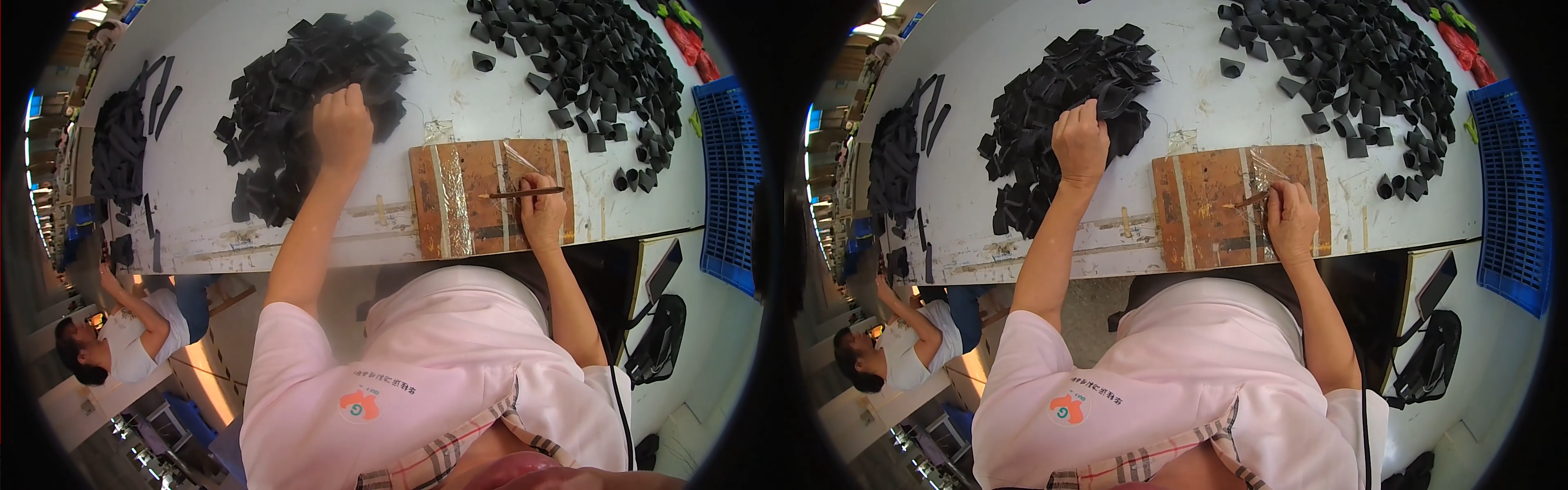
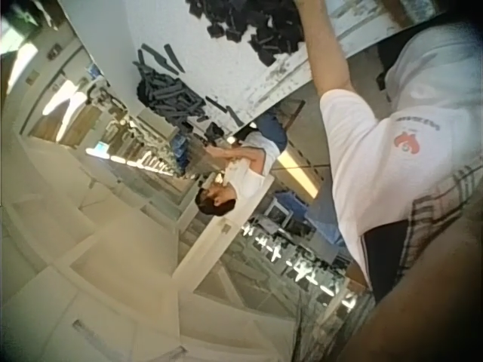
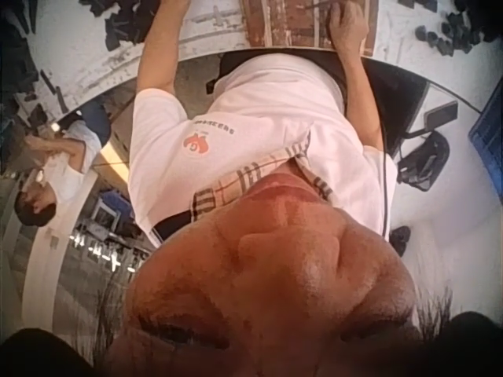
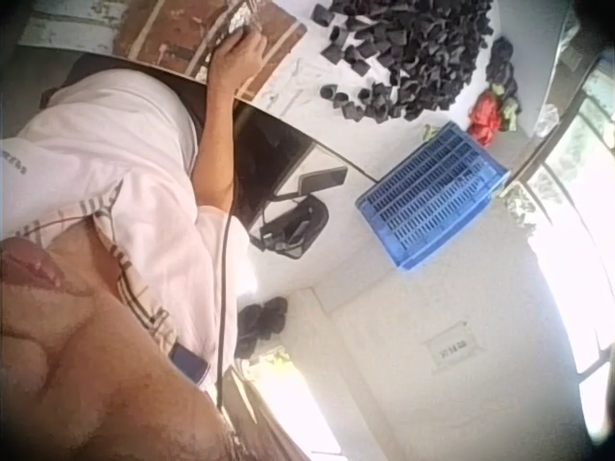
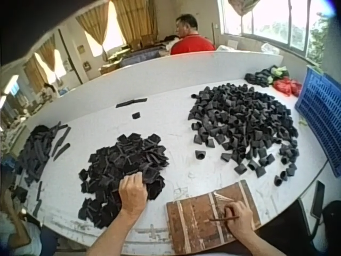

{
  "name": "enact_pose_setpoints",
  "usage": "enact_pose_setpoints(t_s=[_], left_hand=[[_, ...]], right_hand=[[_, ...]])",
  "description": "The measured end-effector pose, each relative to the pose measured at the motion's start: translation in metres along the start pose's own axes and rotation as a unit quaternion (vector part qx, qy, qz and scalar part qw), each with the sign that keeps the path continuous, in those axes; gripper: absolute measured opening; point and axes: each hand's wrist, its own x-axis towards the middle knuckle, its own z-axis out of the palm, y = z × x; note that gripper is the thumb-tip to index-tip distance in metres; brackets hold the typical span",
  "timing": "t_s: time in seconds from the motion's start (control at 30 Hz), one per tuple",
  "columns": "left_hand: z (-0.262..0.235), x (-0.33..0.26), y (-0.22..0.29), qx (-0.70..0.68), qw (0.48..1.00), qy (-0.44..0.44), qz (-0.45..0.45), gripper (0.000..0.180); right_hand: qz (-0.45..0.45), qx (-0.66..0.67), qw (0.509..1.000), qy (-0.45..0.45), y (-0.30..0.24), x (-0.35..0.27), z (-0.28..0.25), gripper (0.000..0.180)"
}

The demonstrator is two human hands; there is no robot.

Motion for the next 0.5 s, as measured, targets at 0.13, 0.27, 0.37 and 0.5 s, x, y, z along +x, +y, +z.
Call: enact_pose_setpoints(t_s=[0.13, 0.27, 0.37, 0.5], left_hand=[[-0.019, -0.010, 0.021, -0.053, 0.996, -0.062, -0.016, 0.028], [-0.026, -0.027, 0.050, -0.121, 0.991, -0.053, 0.025, 0.026], [-0.029, -0.042, 0.075, -0.169, 0.982, -0.054, 0.061, 0.020], [-0.031, -0.065, 0.106, -0.210, 0.969, -0.091, 0.089, 0.022]], right_hand=[[0.015, 0.002, 1.000, -0.006, 0.001, -0.001, 0.000, 0.005], [0.004, 0.009, 1.000, -0.002, 0.002, 0.000, 0.002, 0.005], [0.001, 0.009, 1.000, 0.003, 0.003, -0.001, 0.003, 0.005], [-0.004, 0.009, 1.000, 0.007, 0.003, -0.001, 0.002, 0.006]])
